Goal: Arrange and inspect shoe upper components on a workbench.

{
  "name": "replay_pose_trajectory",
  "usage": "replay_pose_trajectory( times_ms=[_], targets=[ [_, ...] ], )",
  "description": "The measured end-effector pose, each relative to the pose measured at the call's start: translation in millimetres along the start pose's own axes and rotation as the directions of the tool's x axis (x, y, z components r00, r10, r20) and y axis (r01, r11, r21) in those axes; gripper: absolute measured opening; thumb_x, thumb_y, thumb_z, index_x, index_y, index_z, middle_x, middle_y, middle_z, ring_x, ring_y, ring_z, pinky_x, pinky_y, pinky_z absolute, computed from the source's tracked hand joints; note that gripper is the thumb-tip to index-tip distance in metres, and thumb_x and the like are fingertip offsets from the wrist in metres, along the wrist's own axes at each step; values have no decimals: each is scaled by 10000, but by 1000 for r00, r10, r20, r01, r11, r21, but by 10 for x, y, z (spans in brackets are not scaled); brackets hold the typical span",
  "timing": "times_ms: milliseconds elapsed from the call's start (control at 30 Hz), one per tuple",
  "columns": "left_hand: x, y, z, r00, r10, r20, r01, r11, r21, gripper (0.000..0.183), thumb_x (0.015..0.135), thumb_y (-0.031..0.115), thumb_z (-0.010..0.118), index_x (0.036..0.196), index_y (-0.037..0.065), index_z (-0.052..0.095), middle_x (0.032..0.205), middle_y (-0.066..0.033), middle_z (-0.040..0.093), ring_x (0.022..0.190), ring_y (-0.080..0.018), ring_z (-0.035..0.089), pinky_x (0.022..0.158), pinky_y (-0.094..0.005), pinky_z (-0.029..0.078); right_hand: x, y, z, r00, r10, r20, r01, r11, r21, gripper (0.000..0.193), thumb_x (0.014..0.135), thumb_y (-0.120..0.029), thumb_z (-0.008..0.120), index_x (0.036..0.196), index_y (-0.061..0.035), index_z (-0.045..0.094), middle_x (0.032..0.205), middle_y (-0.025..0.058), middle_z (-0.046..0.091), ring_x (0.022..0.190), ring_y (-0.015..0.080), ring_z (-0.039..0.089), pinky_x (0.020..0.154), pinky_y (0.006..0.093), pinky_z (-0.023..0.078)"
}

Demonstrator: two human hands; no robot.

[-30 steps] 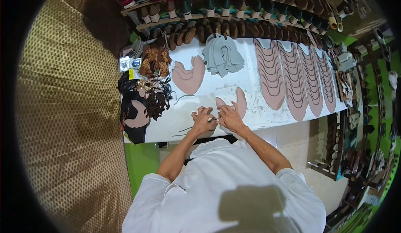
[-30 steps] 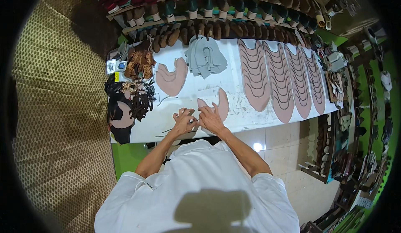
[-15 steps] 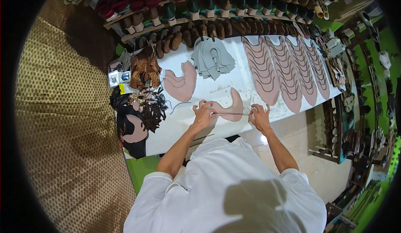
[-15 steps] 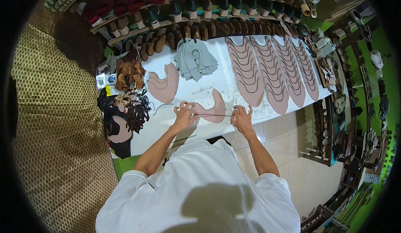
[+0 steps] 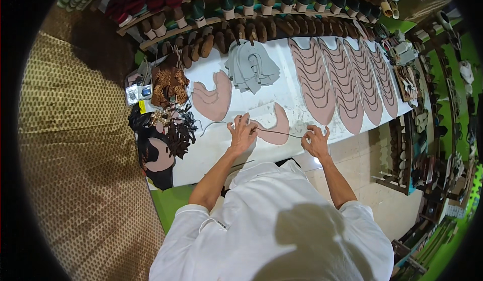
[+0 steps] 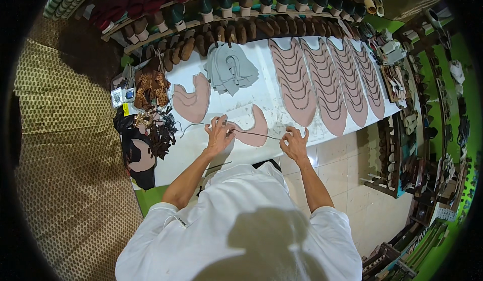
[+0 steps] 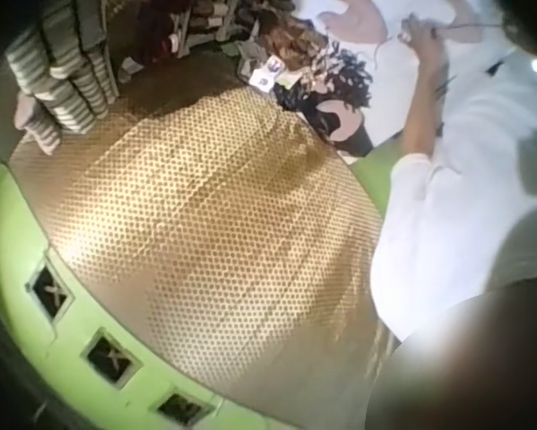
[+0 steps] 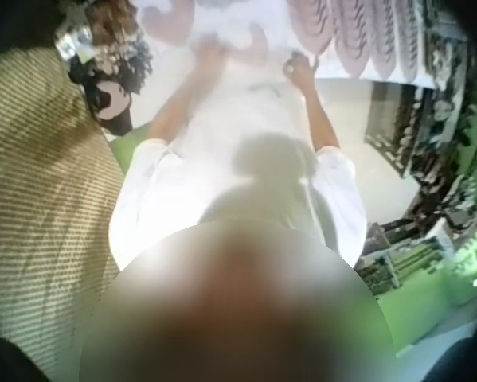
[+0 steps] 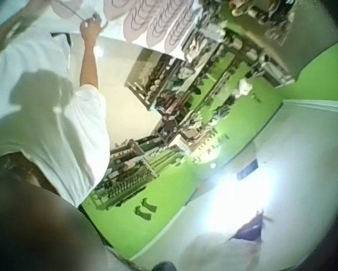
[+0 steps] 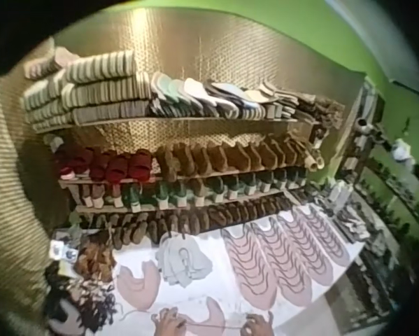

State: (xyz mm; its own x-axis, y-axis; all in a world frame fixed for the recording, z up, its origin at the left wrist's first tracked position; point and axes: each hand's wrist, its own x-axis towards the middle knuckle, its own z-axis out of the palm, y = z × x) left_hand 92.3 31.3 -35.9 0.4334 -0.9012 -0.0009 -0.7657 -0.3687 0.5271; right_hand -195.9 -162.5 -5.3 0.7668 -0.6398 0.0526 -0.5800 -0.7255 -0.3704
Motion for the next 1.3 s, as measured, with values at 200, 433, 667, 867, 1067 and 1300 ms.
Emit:
replay_pose_trajectory(
  times_ms=[200, 433, 667, 867, 1067, 1300],
  targets=[
    [-82, -72, -8, 991, -116, -62, 116, 993, -13, 407, 816, 316, 807, 1214, 255, 745, 1621, -133, 356, 1483, -392, 267, 1084, -696, 185, 97, -135, 56, 980, 152, -130, -154, 988, -2, 172, 838, -291, 781, 859, -131, 724, 1217, 51, 643, 1220, 233, 583, 1157, 657, 239],
    [-114, -36, -7, 981, -189, -41, 191, 978, 86, 417, 834, 194, 707, 1244, 260, 745, 1679, -171, 277, 1488, -404, 273, 1067, -713, 179, 682, -858, 422, 973, -231, -10, 229, 953, 197, 179, 832, -256, 795, 944, -118, 774, 1235, 76, 643, 1247, 290, 558, 1126, 559, 303],
    [-100, -20, -61, 975, -209, -75, 213, 976, 50, 456, 843, 143, 668, 1268, 292, 741, 1697, -195, 240, 1506, -457, 240, 1046, -771, 196, 1109, -1336, 564, 896, -419, 148, 366, 885, 289, 165, 811, -239, 776, 934, -131, 802, 1388, 91, 602, 1379, 301, 454, 1185, 548, 251],
    [-125, -26, -104, 982, -191, -11, 191, 979, 69, 496, 823, 119, 642, 1280, 293, 733, 1706, -209, 204, 1519, -484, 206, 1049, -827, 184, 1210, -1399, 574, 880, -387, 274, 332, 916, 227, 147, 839, -253, 756, 931, -150, 806, 1476, 84, 548, 1483, 342, 350, 1222, 611, 177],
    [-155, -37, -136, 979, -202, 33, 201, 979, 34, 561, 831, 120, 610, 1352, 310, 697, 1713, -203, 180, 1542, -480, 157, 1063, -852, 135, 1233, -1274, 702, 925, -330, 188, 295, 936, 194, 161, 921, -279, 726, 961, -138, 793, 1530, 90, 498, 1507, 364, 314, 1222, 662, 143],
    [-158, -40, -147, 975, -217, 56, 216, 976, 28, 576, 842, 115, 597, 1374, 316, 687, 1716, -203, 165, 1558, -474, 120, 1083, -851, 101, 1266, -1358, 682, 961, -270, 61, 243, 928, 281, 153, 920, -254, 730, 965, -116, 781, 1486, 93, 543, 1469, 350, 381, 1205, 652, 160]
  ],
)
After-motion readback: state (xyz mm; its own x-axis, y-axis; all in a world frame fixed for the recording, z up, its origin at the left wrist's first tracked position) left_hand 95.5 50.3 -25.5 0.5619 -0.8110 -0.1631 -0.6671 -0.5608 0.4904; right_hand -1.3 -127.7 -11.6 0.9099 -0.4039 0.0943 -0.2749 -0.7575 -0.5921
